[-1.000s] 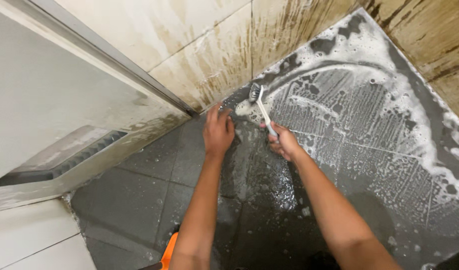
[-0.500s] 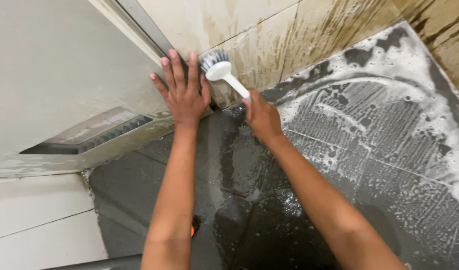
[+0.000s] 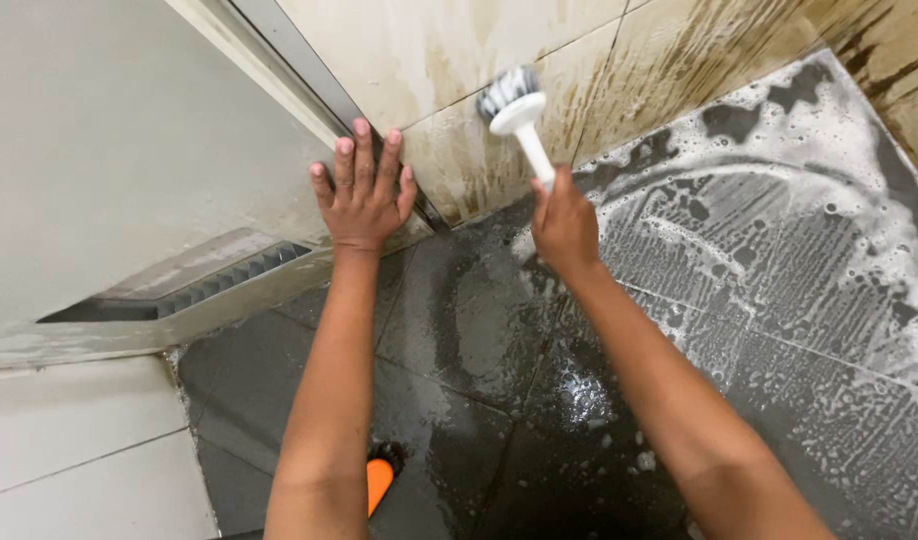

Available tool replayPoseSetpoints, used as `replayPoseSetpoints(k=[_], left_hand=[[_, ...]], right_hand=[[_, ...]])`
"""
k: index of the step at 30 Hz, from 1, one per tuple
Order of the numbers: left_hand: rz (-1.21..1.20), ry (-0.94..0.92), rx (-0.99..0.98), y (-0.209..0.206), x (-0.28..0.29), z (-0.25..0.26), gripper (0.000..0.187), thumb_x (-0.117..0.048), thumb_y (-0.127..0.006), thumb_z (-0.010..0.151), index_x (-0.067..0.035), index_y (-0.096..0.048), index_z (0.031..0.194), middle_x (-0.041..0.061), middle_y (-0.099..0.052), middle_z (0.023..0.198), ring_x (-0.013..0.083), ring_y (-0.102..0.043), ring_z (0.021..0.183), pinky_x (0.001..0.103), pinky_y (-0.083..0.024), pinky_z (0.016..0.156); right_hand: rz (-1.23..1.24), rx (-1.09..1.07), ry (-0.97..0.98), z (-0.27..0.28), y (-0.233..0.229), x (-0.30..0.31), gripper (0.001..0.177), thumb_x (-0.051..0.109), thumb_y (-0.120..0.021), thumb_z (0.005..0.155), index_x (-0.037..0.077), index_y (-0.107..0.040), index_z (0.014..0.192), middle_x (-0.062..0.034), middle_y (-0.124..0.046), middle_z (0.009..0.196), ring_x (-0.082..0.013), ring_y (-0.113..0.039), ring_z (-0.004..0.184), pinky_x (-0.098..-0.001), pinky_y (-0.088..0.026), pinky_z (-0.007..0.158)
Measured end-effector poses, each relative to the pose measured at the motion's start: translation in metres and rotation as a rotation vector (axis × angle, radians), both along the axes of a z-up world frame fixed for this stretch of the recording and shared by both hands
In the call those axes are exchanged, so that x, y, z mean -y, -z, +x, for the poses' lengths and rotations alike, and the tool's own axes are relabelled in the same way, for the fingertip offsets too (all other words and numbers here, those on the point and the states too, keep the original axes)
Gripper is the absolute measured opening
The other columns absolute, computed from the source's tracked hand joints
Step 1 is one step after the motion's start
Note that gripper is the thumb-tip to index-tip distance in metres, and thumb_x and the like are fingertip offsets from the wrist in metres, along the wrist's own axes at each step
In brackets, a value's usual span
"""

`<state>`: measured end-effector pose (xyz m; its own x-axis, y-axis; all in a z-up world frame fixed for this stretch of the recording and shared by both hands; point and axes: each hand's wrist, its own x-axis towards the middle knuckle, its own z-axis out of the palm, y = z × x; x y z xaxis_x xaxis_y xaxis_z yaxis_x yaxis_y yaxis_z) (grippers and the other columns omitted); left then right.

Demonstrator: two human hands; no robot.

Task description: The person applies cleaning liquid to the bathroom floor and walls, then scrubs the surfaces with a brush. They rinse the brush in a bucket and continue scrubbing the floor and wall corners, repeating the process of applying liquid and scrubbing.

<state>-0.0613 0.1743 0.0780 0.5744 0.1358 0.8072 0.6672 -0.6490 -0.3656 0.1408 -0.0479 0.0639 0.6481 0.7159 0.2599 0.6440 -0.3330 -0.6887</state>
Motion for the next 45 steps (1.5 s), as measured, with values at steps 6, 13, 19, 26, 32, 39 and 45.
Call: replayPoseSetpoints(k=[6,13,19,26,32,39,45], left_hand=[[0.061,0.003,0.024,0.005,-0.006,0.002,0.061,-0.049,-0.047,0.111,-0.025,-0.039,0.166,0.009,-0.029,0.172,0.0275,-0.009,0.164,0.053,0.004,0.132],[0.088,0.002,0.004,0.013,-0.011,0.002,0.068,-0.045,-0.039,0.11,-0.022,-0.024,0.172,0.01,-0.023,0.174,0.0282,-0.006,0.164,0.054,0.005,0.132],[0.086,0.001,0.008,0.012,-0.009,0.003,0.068,-0.045,-0.037,0.11,-0.02,-0.023,0.172,0.01,-0.023,0.174,0.0279,-0.007,0.164,0.055,0.004,0.132],[0.082,0.023,0.027,0.019,-0.012,0.005,0.068,-0.049,-0.039,0.111,-0.023,-0.021,0.171,0.009,-0.027,0.173,0.0269,-0.01,0.164,0.054,0.002,0.132],[0.058,0.056,0.029,0.029,-0.024,0.006,0.071,-0.053,-0.037,0.111,-0.027,-0.014,0.172,0.012,-0.031,0.17,0.028,-0.012,0.163,0.055,0.001,0.131],[0.091,0.084,0.038,0.03,-0.031,0.009,0.073,-0.056,-0.034,0.11,-0.028,-0.009,0.173,0.012,-0.03,0.171,0.0278,-0.013,0.163,0.054,0.0,0.131],[0.082,0.069,0.02,0.036,-0.03,0.004,0.073,-0.055,-0.028,0.11,-0.027,-0.004,0.173,0.013,-0.023,0.173,0.0293,-0.008,0.163,0.055,0.002,0.131]], right_hand=[[-0.086,0.0,0.011,-0.008,0.043,0.016,0.03,0.026,-0.054,0.107,0.0,-0.047,0.121,-0.0292,-0.064,0.073,-0.0525,-0.063,0.066,-0.0606,-0.046,0.053],[0.049,0.004,-0.079,-0.017,0.036,0.0,0.021,0.022,-0.055,0.109,0.004,-0.049,0.118,-0.0248,-0.065,0.072,-0.0461,-0.066,0.062,-0.0547,-0.048,0.052],[0.077,0.014,-0.074,-0.027,0.041,-0.013,0.028,0.022,-0.057,0.106,0.002,-0.048,0.123,-0.0271,-0.065,0.073,-0.0483,-0.065,0.063,-0.0536,-0.048,0.049],[-0.102,-0.083,-0.028,-0.045,0.057,0.007,0.026,0.025,-0.057,0.107,0.001,-0.049,0.113,-0.0264,-0.064,0.068,-0.0492,-0.064,0.062,-0.0568,-0.045,0.052],[0.073,-0.079,-0.078,-0.05,0.035,-0.022,0.024,0.024,-0.056,0.107,0.002,-0.05,0.113,-0.024,-0.063,0.068,-0.0454,-0.066,0.061,-0.0529,-0.046,0.05],[-0.152,-0.148,0.032,-0.051,0.082,0.017,0.023,0.027,-0.054,0.106,0.003,-0.052,0.108,-0.0176,-0.06,0.059,-0.04,-0.063,0.051,-0.0512,-0.044,0.046],[0.066,-0.261,0.02,-0.039,0.046,-0.012,0.027,0.028,-0.049,0.112,0.003,-0.05,0.106,-0.0129,-0.057,0.058,-0.0295,-0.062,0.048,-0.046,-0.044,0.044]])
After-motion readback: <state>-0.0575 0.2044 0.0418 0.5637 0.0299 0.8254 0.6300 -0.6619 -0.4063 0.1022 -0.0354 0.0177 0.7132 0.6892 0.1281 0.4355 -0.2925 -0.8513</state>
